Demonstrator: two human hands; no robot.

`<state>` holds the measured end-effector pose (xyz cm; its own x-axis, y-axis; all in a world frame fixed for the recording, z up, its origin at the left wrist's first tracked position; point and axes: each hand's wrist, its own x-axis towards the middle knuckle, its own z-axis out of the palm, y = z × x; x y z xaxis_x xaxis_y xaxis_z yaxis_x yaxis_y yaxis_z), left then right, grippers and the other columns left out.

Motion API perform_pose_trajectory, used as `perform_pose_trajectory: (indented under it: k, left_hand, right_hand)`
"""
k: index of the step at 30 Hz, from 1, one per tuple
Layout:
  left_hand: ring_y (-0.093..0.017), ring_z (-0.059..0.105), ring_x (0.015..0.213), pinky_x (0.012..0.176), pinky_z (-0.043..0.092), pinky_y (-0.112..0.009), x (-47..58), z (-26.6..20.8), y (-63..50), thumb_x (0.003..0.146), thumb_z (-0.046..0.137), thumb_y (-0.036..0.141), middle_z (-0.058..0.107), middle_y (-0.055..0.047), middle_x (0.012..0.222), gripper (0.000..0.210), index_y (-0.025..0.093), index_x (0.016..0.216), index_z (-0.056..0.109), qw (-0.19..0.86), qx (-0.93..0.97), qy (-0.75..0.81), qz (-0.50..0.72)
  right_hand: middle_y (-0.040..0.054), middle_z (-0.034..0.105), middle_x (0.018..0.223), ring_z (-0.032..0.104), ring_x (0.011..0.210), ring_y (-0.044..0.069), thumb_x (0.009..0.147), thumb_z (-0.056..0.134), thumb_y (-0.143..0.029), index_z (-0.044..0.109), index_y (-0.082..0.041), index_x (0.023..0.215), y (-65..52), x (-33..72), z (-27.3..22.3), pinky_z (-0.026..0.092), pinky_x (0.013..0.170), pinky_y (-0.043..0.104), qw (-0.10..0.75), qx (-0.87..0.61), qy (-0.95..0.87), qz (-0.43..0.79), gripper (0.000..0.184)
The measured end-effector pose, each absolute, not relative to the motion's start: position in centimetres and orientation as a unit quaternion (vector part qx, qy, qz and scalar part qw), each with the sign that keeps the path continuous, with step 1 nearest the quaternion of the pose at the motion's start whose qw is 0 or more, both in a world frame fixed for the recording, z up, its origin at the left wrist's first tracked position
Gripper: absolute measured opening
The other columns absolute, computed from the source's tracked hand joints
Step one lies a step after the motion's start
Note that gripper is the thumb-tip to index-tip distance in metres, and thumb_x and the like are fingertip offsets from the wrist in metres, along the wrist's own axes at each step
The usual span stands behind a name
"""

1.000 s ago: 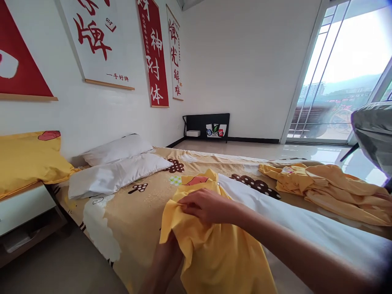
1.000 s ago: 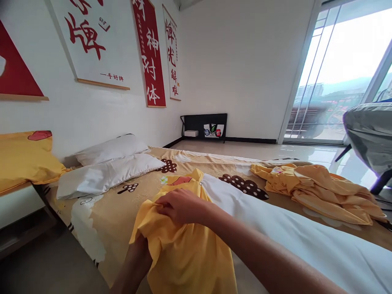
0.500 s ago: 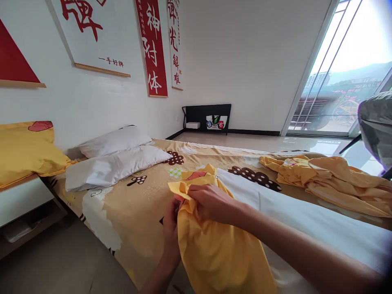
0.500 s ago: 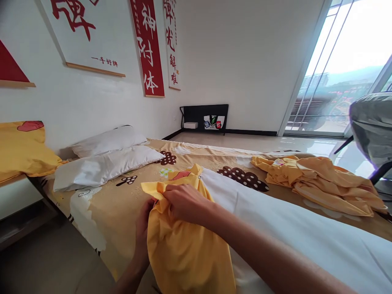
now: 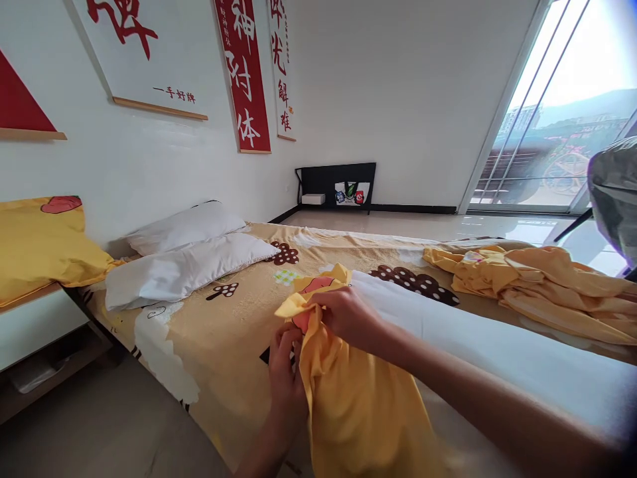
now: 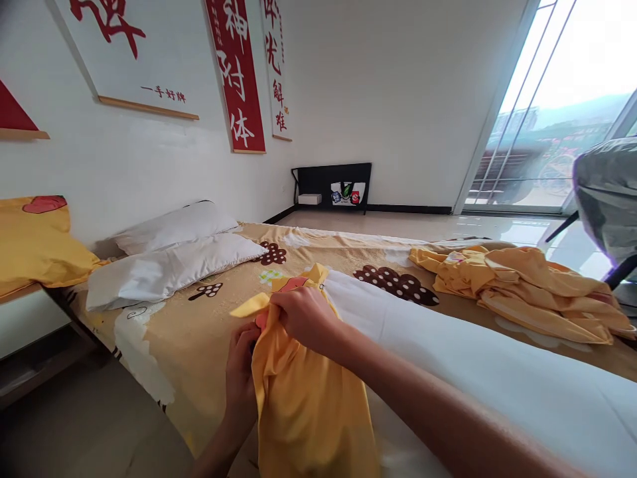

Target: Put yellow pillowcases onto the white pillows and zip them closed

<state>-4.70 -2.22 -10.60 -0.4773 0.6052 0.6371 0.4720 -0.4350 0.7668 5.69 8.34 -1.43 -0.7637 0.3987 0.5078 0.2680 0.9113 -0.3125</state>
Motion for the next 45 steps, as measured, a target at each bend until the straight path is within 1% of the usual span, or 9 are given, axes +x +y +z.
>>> perform_pose_trajectory:
  k: [3,8,14,23,29,35,40,43,45]
  left_hand:
    - [-0.021,0.058,0.089,0.073,0.050,-0.028,-4.2,-10.8,-2.4,0.075,0.058,0.020,0.060,-0.007,0.095,0.020,0.020,0.093,0.066,0.056,0.509,0.517,0.686]
    - [-0.021,0.061,0.067,0.065,0.053,-0.031,-3.8,-11.0,-2.7,0.071,0.059,0.028,0.053,-0.001,0.054,0.013,0.017,0.066,0.066,0.149,0.407,0.534,0.726]
    - [-0.018,0.057,0.057,0.065,0.054,-0.032,-3.4,-11.0,-2.7,0.065,0.064,0.031,0.061,-0.003,0.057,0.017,0.016,0.057,0.063,0.169,0.313,0.552,0.754]
    - [-0.023,0.064,0.066,0.059,0.053,-0.030,-3.5,-11.8,-2.5,0.067,0.066,0.041,0.064,-0.006,0.062,0.028,0.014,0.070,0.068,0.176,0.294,0.560,0.755]
    - [-0.025,0.065,0.084,0.071,0.054,-0.033,-4.2,-12.6,-2.2,0.078,0.060,0.047,0.069,-0.012,0.092,0.042,0.014,0.103,0.066,0.121,0.338,0.569,0.740]
    - [-0.027,0.061,0.104,0.085,0.051,-0.035,-6.3,-16.5,-3.5,0.090,0.049,0.045,0.065,-0.016,0.110,0.041,0.016,0.116,0.060,0.052,0.395,0.607,0.688]
    - [-0.024,0.063,0.097,0.085,0.050,-0.032,-7.3,-17.6,-6.4,0.094,0.043,0.041,0.068,-0.013,0.103,0.033,0.021,0.107,0.066,0.194,0.578,0.581,0.539]
    - [-0.024,0.064,0.096,0.087,0.050,-0.034,-8.8,-16.7,-7.4,0.093,0.045,0.043,0.071,-0.010,0.105,0.034,0.022,0.104,0.069,0.319,0.600,0.583,0.445]
    - [-0.025,0.063,0.100,0.090,0.049,-0.035,-10.2,-16.0,-7.3,0.086,0.056,0.045,0.071,-0.009,0.108,0.032,0.021,0.103,0.070,0.345,0.525,0.610,0.482]
  right_hand:
    - [-0.0021,0.058,0.057,0.045,0.054,0.009,0.077,0.055,-0.009,0.065,-0.017,0.064,7.8,5.5,-1.3,0.031,0.055,0.022,0.307,-0.195,-0.918,0.160,0.018]
    - [0.0032,0.070,0.085,0.060,0.076,0.012,0.084,0.057,-0.013,0.073,-0.019,0.091,7.8,5.7,-0.7,0.041,0.070,0.022,0.241,-0.092,-0.933,0.250,0.018]
    - [0.0051,0.069,0.100,0.061,0.090,0.015,0.086,0.049,-0.007,0.071,-0.020,0.104,8.9,6.3,-0.1,0.043,0.077,0.026,0.149,-0.050,-0.967,0.200,0.031]
    - [0.0037,0.066,0.097,0.060,0.083,0.015,0.082,0.054,-0.005,0.066,-0.018,0.098,7.7,6.2,1.5,0.034,0.063,0.025,0.050,-0.060,-0.993,0.085,0.024]
    - [0.0033,0.063,0.083,0.052,0.067,0.013,0.083,0.051,-0.007,0.060,-0.016,0.085,7.7,5.2,-0.2,0.026,0.059,0.028,0.082,-0.044,-0.995,-0.017,0.013]
    - [0.0023,0.060,0.078,0.045,0.060,0.011,0.085,0.050,-0.012,0.056,-0.016,0.079,8.7,5.2,-1.8,0.024,0.056,0.026,0.162,-0.080,-0.983,0.022,0.010]
    - [0.0017,0.058,0.075,0.045,0.064,0.011,0.086,0.048,-0.010,0.052,-0.017,0.072,9.6,5.1,-2.1,0.027,0.059,0.024,0.269,-0.139,-0.949,0.089,0.016]
    - [0.0010,0.057,0.076,0.045,0.064,0.011,0.086,0.048,-0.008,0.053,-0.017,0.074,9.5,5.0,-2.2,0.028,0.059,0.023,0.265,-0.117,-0.950,0.115,0.016]
    - [0.0015,0.058,0.078,0.047,0.066,0.011,0.088,0.048,-0.010,0.054,-0.017,0.076,9.2,4.9,-2.1,0.030,0.061,0.023,0.259,-0.103,-0.952,0.128,0.015]
